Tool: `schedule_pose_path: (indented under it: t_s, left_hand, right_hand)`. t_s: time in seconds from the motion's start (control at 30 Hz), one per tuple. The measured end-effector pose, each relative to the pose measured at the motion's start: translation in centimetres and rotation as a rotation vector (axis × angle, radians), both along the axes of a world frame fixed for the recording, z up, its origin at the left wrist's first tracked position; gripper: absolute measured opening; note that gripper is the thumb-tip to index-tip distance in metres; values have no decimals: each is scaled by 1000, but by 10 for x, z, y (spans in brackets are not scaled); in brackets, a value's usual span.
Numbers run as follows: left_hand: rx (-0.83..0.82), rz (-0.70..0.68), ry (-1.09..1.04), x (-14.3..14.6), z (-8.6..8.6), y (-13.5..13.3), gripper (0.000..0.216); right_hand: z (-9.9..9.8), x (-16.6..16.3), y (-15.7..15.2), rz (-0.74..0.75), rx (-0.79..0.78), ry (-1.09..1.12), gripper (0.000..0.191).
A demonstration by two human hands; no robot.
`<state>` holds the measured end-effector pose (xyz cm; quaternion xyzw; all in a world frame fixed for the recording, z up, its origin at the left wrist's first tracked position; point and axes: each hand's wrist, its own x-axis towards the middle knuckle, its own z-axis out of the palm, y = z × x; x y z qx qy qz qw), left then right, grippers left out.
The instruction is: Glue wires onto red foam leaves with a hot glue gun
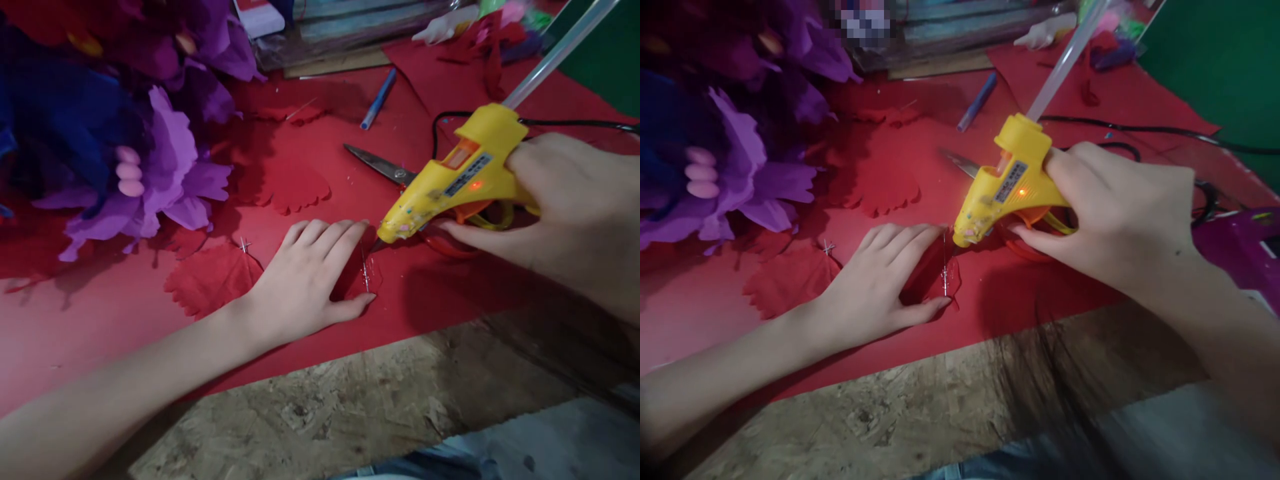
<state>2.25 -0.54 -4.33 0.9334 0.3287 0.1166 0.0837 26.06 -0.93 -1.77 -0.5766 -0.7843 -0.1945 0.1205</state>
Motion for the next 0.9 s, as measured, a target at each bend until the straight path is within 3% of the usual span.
schedule_pose_path:
  t_s: [0.07, 0.17, 0.5, 0.57, 0.67, 0.77, 0.9]
  left_hand:
    - [-14, 2, 9, 0, 1, 0, 66]
    - [-32, 12, 26, 0, 4, -1, 64]
    - [-142, 46, -1, -2, 9, 0, 72]
    - [-163, 51, -50, -4, 15, 1, 71]
    - [-142, 50, -122, -8, 27, 3, 54]
    - [-147, 111, -151, -15, 36, 2, 40]
    - [-259, 255, -209, -24, 29, -9, 43]
  right_hand:
    - [-1, 2, 3, 42, 50, 13, 47]
    - [-1, 3, 7, -12, 51, 122, 45]
    - [9, 8, 15, -106, -369, 640, 63]
    - [10, 9, 15, -105, -396, 724, 63]
    - [10, 11, 16, -89, -404, 884, 55]
    - [8, 15, 20, -41, -454, 1050, 42]
    - [2, 21, 27, -67, -455, 1226, 40]
